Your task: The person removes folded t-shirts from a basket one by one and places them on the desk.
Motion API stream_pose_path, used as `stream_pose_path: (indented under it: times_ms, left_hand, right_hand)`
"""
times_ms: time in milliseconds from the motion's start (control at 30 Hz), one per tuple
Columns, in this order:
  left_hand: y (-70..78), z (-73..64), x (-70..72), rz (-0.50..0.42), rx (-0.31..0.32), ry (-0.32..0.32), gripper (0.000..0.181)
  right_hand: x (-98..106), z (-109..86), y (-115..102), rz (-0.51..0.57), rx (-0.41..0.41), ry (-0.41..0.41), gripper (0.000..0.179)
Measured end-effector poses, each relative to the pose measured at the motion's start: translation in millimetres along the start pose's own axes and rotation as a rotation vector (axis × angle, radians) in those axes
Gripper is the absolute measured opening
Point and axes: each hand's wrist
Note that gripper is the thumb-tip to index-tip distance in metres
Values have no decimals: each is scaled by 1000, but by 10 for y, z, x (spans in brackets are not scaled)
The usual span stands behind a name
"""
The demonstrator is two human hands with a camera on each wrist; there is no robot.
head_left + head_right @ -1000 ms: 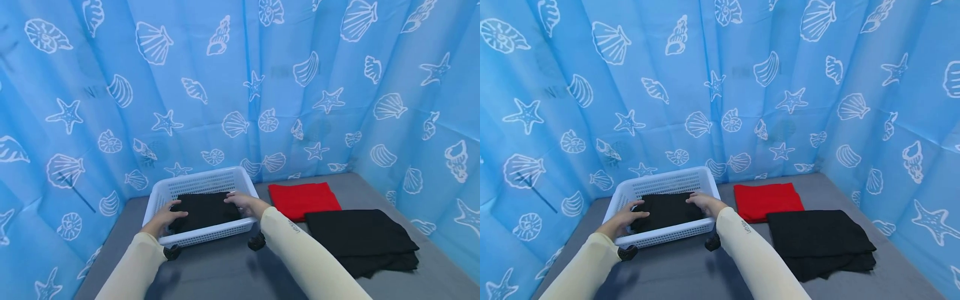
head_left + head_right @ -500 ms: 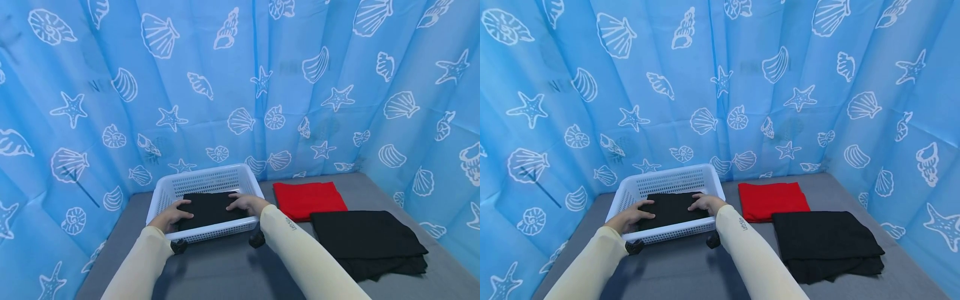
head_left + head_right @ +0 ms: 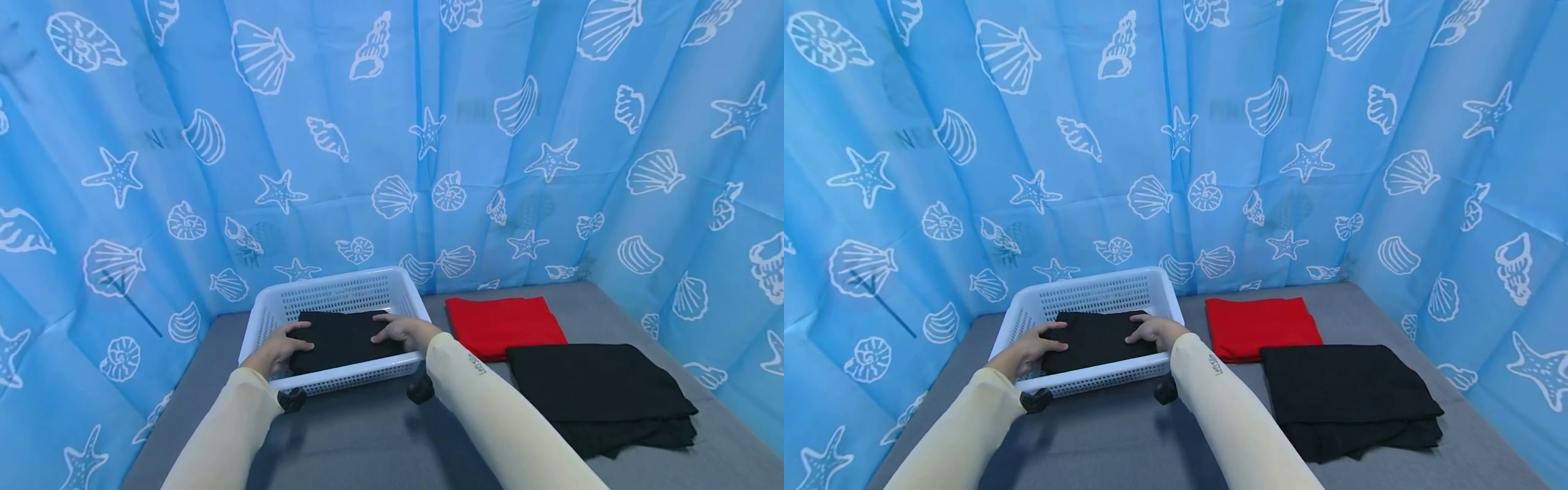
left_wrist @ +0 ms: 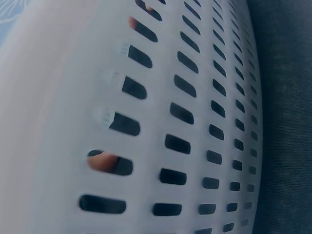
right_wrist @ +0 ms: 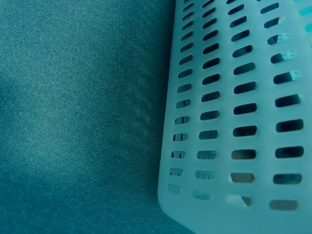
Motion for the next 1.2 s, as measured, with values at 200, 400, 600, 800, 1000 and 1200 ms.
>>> stream_pose_path:
  times_ms: [200, 400, 600, 800, 1000, 1200]
  left_hand:
    - [0, -7, 17, -15, -11, 11, 65]
    - [4, -18, 57, -37, -29, 5, 65]
    - [20, -31, 98, -36, -75, 12, 65]
    - [47, -75, 178, -49, -115, 5, 66]
    - [122, -120, 215, -41, -121, 8, 66]
    - [182, -176, 199, -84, -128, -4, 67]
  right_hand:
    - [-19, -26, -2, -6, 31, 11, 67]
    - [-36, -69, -44, -3, 40, 38, 65]
    - [8, -119, -83, 51, 45, 14, 65]
    - [51, -191, -161, 63, 102, -24, 66]
    - [105, -295, -204, 64, 108, -27, 62]
    - [220, -340, -158, 109, 142, -62, 61]
Point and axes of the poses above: each hand's wrist, its own z-axis towards the middle knuckle, its own x-axis out of the back of the hand, y = z × x, and after that the axes turned 7 degrees about -x, right-handed
